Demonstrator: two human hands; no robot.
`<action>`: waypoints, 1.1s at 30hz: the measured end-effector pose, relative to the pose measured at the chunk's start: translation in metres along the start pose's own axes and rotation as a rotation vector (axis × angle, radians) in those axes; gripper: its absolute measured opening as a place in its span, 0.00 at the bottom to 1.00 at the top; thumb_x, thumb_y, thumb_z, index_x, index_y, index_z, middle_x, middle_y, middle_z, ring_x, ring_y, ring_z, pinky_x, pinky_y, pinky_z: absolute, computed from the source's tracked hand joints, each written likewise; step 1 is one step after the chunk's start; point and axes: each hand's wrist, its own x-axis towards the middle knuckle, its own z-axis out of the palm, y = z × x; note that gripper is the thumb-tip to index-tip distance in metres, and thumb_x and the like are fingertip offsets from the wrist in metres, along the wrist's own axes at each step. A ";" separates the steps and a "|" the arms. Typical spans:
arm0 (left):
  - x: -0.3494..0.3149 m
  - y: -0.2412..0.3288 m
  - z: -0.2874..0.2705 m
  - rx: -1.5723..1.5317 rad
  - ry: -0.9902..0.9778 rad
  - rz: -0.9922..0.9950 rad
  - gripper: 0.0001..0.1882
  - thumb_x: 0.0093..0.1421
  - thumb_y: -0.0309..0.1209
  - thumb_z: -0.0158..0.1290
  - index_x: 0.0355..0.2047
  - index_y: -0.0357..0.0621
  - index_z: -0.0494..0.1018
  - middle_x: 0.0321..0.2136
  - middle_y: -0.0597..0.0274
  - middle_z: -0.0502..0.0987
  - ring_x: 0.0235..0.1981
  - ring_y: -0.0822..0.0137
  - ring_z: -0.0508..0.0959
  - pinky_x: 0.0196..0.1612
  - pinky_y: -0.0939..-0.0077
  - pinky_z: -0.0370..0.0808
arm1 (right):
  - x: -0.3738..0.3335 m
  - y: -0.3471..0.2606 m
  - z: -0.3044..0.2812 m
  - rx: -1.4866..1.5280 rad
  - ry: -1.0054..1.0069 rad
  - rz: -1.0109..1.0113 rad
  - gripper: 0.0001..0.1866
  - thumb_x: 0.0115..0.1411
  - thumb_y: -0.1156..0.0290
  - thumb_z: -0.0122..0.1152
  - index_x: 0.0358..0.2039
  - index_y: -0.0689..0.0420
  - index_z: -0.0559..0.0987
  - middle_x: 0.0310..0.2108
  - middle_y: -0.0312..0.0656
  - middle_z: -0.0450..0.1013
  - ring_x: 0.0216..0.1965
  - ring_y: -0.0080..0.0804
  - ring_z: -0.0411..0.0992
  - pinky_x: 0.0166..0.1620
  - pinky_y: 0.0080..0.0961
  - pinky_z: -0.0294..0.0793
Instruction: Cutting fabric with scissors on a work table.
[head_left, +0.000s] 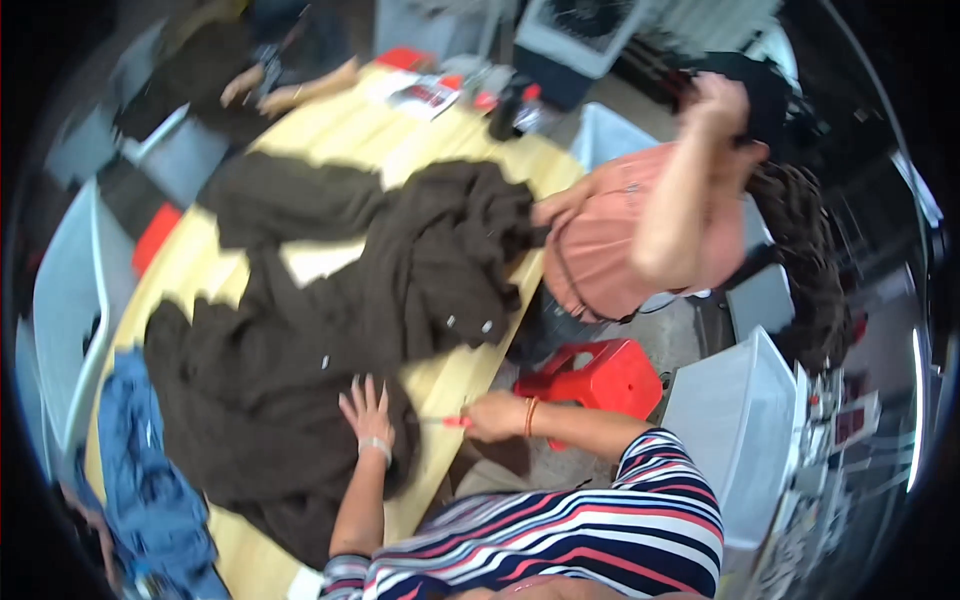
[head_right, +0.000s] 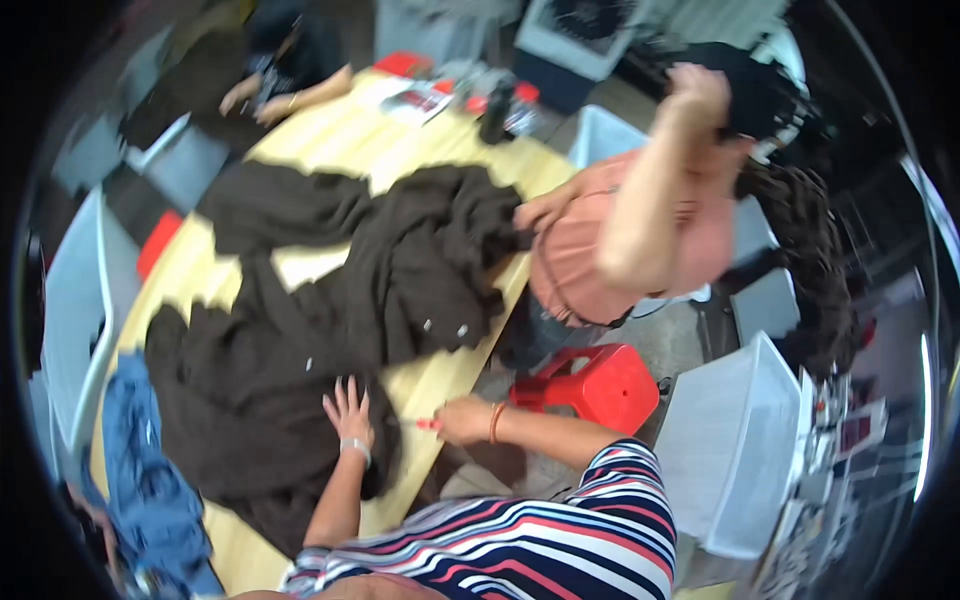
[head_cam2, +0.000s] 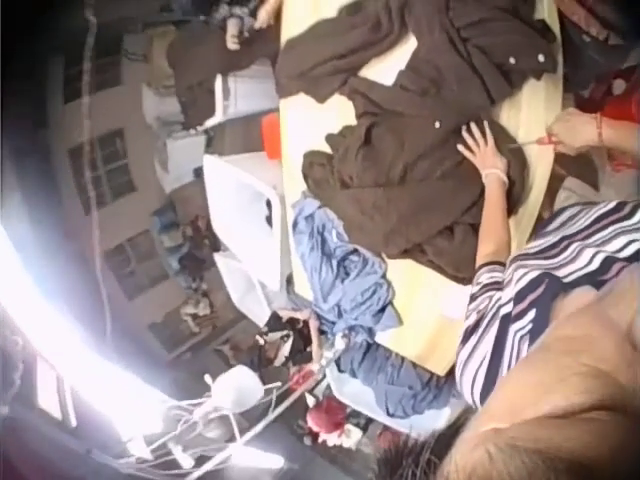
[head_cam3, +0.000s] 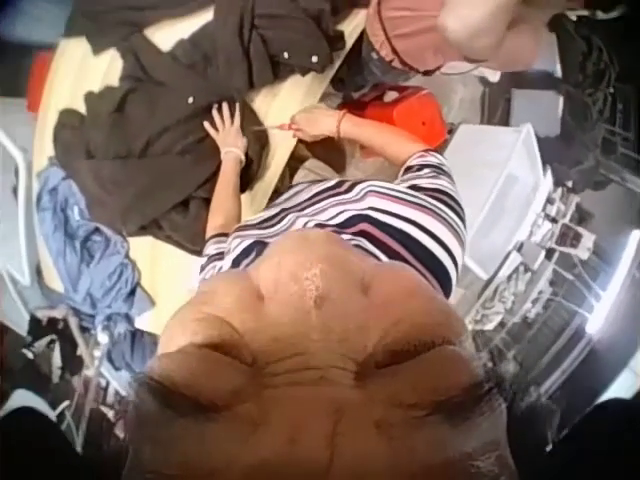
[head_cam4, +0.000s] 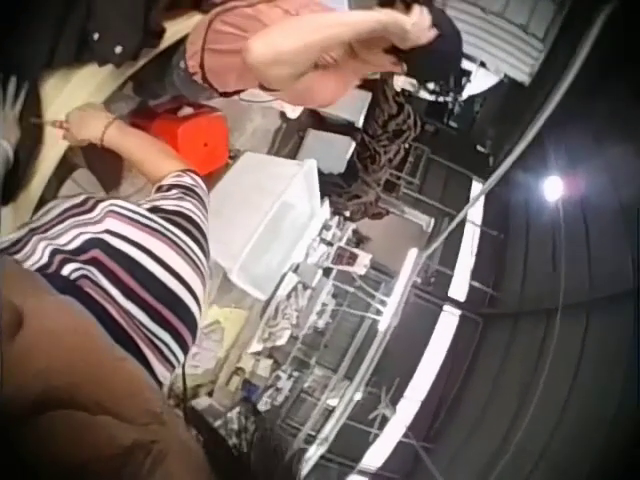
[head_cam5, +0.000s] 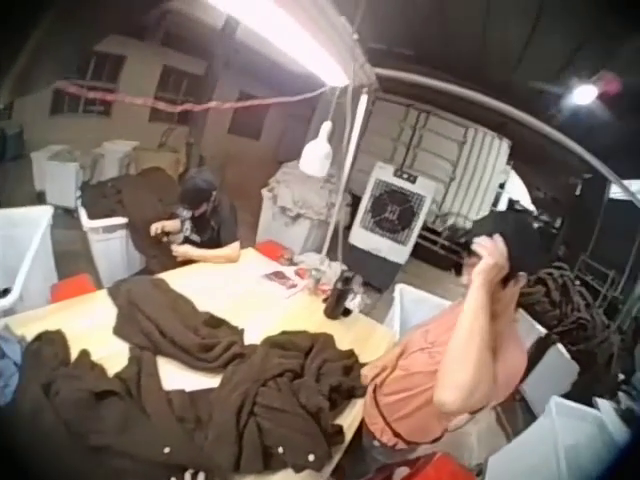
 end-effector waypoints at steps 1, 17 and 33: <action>0.004 0.006 -0.030 -0.163 -0.174 -0.060 0.43 0.44 0.29 0.56 0.64 0.53 0.59 0.67 0.54 0.51 0.70 0.47 0.43 0.66 0.36 0.36 | -0.002 0.003 0.005 0.063 0.039 0.005 0.18 0.57 0.54 0.55 0.32 0.58 0.78 0.28 0.54 0.77 0.32 0.54 0.77 0.36 0.49 0.75; -0.005 -0.003 -0.038 -0.228 -0.014 0.023 0.48 0.39 0.34 0.63 0.64 0.51 0.58 0.67 0.54 0.52 0.69 0.48 0.47 0.65 0.40 0.45 | -0.001 -0.016 0.062 0.099 0.188 0.200 0.21 0.64 0.46 0.42 0.48 0.40 0.77 0.31 0.50 0.77 0.32 0.51 0.77 0.33 0.48 0.75; -0.012 0.007 -0.027 -0.263 -0.118 -0.080 0.38 0.54 0.44 0.53 0.65 0.60 0.56 0.67 0.56 0.52 0.69 0.48 0.46 0.66 0.39 0.36 | 0.049 -0.056 -0.013 0.165 0.308 0.034 0.17 0.57 0.57 0.57 0.36 0.59 0.76 0.27 0.54 0.76 0.33 0.53 0.76 0.38 0.48 0.74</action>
